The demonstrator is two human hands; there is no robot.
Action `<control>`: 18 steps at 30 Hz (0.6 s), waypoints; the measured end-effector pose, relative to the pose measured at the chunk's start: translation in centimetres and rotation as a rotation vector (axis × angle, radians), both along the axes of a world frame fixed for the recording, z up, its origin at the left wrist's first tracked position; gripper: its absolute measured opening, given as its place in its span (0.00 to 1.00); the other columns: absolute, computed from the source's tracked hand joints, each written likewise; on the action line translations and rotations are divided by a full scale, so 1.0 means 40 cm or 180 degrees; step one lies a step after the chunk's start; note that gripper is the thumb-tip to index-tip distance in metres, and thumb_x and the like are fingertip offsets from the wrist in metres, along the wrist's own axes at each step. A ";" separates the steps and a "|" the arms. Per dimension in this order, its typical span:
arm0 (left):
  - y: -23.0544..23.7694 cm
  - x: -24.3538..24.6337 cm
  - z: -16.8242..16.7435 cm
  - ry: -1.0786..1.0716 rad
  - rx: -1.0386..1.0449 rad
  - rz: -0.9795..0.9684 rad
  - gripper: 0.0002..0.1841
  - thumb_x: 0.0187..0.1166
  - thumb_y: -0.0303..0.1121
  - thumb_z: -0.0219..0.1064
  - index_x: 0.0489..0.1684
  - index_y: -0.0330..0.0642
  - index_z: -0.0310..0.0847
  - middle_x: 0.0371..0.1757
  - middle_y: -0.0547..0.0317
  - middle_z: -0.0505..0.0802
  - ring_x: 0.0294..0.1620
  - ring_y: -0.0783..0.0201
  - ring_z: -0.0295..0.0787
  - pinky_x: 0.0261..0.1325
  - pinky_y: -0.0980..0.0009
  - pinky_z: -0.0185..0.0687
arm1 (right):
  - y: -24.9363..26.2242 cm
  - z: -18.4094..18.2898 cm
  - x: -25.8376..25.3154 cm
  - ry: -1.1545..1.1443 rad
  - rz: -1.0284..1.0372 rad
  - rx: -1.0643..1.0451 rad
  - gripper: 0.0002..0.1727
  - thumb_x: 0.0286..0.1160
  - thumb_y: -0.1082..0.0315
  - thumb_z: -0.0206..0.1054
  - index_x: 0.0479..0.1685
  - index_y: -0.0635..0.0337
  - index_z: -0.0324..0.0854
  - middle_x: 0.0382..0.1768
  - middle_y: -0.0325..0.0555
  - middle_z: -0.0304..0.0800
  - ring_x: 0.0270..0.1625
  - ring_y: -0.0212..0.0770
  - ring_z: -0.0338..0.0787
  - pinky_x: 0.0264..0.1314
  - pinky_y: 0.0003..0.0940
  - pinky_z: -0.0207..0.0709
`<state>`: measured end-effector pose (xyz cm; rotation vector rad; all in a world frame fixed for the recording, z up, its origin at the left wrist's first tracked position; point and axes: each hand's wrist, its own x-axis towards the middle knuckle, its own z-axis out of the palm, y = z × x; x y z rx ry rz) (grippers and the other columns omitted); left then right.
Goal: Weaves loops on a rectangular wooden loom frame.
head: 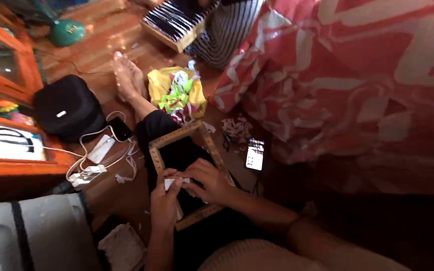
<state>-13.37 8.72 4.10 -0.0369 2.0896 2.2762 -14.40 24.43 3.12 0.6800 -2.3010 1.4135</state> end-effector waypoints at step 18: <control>-0.030 -0.004 0.009 0.0230 -0.0806 0.0512 0.05 0.82 0.22 0.58 0.46 0.41 0.77 0.38 0.81 0.87 0.42 0.85 0.85 0.53 0.82 0.84 | 0.042 -0.024 0.018 0.0335 -0.0560 -0.0823 0.09 0.68 0.75 0.66 0.24 0.69 0.86 0.23 0.50 0.86 0.31 0.42 0.85 0.41 0.34 0.80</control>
